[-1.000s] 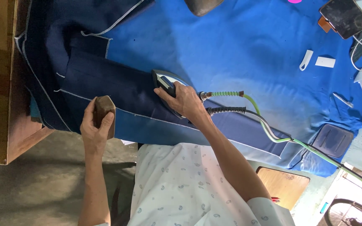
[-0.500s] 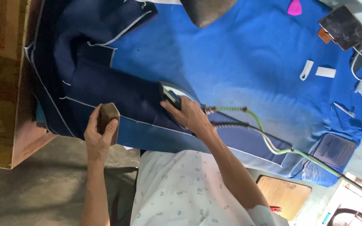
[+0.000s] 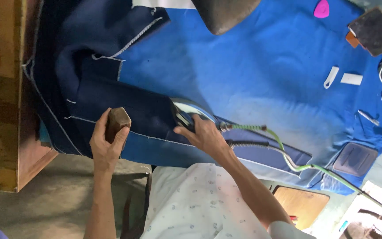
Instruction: The person irons a dark blue garment on a blue-covered table using a steam iron and a wooden pressing block. They repeatedly smooth the fabric, use a white cloth as a pressing aid, and reposition the garment to iron different sections.
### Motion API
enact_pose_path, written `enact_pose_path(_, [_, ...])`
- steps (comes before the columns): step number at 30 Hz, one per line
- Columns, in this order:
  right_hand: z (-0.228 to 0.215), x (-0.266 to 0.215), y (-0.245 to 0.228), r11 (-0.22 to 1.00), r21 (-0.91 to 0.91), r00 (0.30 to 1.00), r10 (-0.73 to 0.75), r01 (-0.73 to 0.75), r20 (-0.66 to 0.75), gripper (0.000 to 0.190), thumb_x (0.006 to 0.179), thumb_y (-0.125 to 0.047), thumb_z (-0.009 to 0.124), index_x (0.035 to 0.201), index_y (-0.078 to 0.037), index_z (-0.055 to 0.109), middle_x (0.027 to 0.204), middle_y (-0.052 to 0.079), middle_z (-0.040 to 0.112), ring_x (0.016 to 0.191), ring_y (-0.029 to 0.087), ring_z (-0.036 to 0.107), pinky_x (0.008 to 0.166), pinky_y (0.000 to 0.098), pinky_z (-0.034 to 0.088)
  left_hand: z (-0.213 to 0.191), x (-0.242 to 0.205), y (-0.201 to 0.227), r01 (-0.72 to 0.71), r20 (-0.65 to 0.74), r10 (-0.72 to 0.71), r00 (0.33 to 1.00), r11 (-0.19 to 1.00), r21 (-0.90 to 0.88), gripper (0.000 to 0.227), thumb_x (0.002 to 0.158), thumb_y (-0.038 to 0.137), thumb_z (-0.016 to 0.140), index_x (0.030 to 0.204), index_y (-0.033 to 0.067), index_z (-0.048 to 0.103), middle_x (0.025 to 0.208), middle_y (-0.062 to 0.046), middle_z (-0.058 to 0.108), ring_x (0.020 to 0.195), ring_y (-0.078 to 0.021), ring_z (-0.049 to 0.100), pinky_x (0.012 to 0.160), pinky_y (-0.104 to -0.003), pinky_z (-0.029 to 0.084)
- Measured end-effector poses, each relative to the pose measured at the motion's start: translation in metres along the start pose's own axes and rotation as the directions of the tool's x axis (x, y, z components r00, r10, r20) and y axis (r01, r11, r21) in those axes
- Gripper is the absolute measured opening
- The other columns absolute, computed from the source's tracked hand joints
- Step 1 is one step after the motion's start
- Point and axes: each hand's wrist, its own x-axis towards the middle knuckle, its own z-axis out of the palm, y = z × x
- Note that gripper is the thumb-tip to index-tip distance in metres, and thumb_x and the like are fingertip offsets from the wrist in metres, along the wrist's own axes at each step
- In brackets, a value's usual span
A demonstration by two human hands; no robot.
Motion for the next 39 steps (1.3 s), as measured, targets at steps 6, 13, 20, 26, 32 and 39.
enact_pose_path(6, [-0.005, 0.03, -0.017, 1.0, 0.015, 1.0, 0.023, -0.023, -0.018, 0.071, 0.088, -0.073, 0.059, 0.086, -0.002, 0.059, 0.053, 0.015, 0.057, 0.049, 0.029, 0.065, 0.046, 0.037, 0.048, 0.016, 0.012, 0.0, -0.154, 0.03, 0.152, 0.988, 0.985, 0.077, 0.069, 0.096, 0.036, 0.076, 0.151, 0.0039, 0.051, 0.129, -0.023, 0.058, 0.119, -0.0443, 0.059, 0.102, -0.059, 0.045])
enact_pose_path(13, [-0.016, 0.009, 0.002, 0.981, 0.154, 0.99, 0.127, -0.116, -0.065, 0.073, 0.088, -0.07, 0.062, 0.097, 0.002, 0.061, 0.066, 0.024, 0.064, 0.067, 0.041, 0.071, 0.056, 0.0458, 0.054, 0.059, 0.026, 0.021, -0.635, 0.12, 0.626, 0.771, 0.74, 0.222, 0.071, 0.094, 0.032, 0.08, 0.149, -0.0025, 0.051, 0.125, -0.019, 0.059, 0.109, -0.036, 0.06, 0.095, -0.046, 0.047])
enact_pose_path(20, [-0.053, -0.063, 0.077, 0.936, 0.163, 0.949, 0.316, -0.313, 0.006, 0.071, 0.085, -0.069, 0.068, 0.103, -0.001, 0.063, 0.081, 0.027, 0.071, 0.084, 0.043, 0.074, 0.071, 0.0524, 0.057, 0.156, 0.02, 0.014, -0.877, 0.452, 0.769, 0.453, 0.293, 0.38, 0.067, 0.087, 0.041, 0.075, 0.146, 0.0145, 0.058, 0.125, -0.008, 0.062, 0.104, -0.0297, 0.057, 0.09, -0.046, 0.042])
enact_pose_path(26, [-0.066, -0.104, 0.154, 0.901, 0.181, 0.917, 0.399, -0.395, 0.015, 0.068, 0.084, -0.071, 0.068, 0.102, -0.005, 0.065, 0.078, 0.019, 0.073, 0.081, 0.036, 0.075, 0.069, 0.0429, 0.057, 0.178, 0.031, 0.002, -0.922, 0.589, 0.719, 0.37, 0.208, 0.325, 0.068, 0.081, 0.041, 0.078, 0.143, 0.0173, 0.06, 0.121, -0.007, 0.063, 0.102, -0.0293, 0.059, 0.09, -0.047, 0.045])
enact_pose_path(32, [-0.065, -0.113, 0.176, 0.907, 0.179, 0.923, 0.384, -0.382, 0.024, 0.071, 0.083, -0.074, 0.066, 0.102, -0.005, 0.065, 0.078, 0.022, 0.073, 0.081, 0.039, 0.075, 0.071, 0.0479, 0.057, 0.201, 0.018, -0.003, -0.834, 0.497, 0.71, 0.499, 0.237, 0.498, 0.067, 0.082, 0.048, 0.077, 0.142, 0.022, 0.062, 0.125, -0.004, 0.063, 0.108, -0.0306, 0.059, 0.096, -0.051, 0.043])
enact_pose_path(39, [-0.056, -0.089, 0.127, 0.986, -0.125, 0.99, -0.123, 0.113, -0.071, 0.059, 0.088, -0.066, 0.066, 0.079, -0.009, 0.056, 0.052, 0.014, 0.059, 0.049, 0.028, 0.067, 0.049, 0.0346, 0.054, 0.18, 0.035, -0.001, -0.884, 0.508, 0.75, 0.425, 0.221, 0.413, 0.056, 0.091, 0.055, 0.065, 0.137, 0.0226, 0.066, 0.122, -0.003, 0.065, 0.107, -0.0269, 0.063, 0.098, -0.047, 0.048])
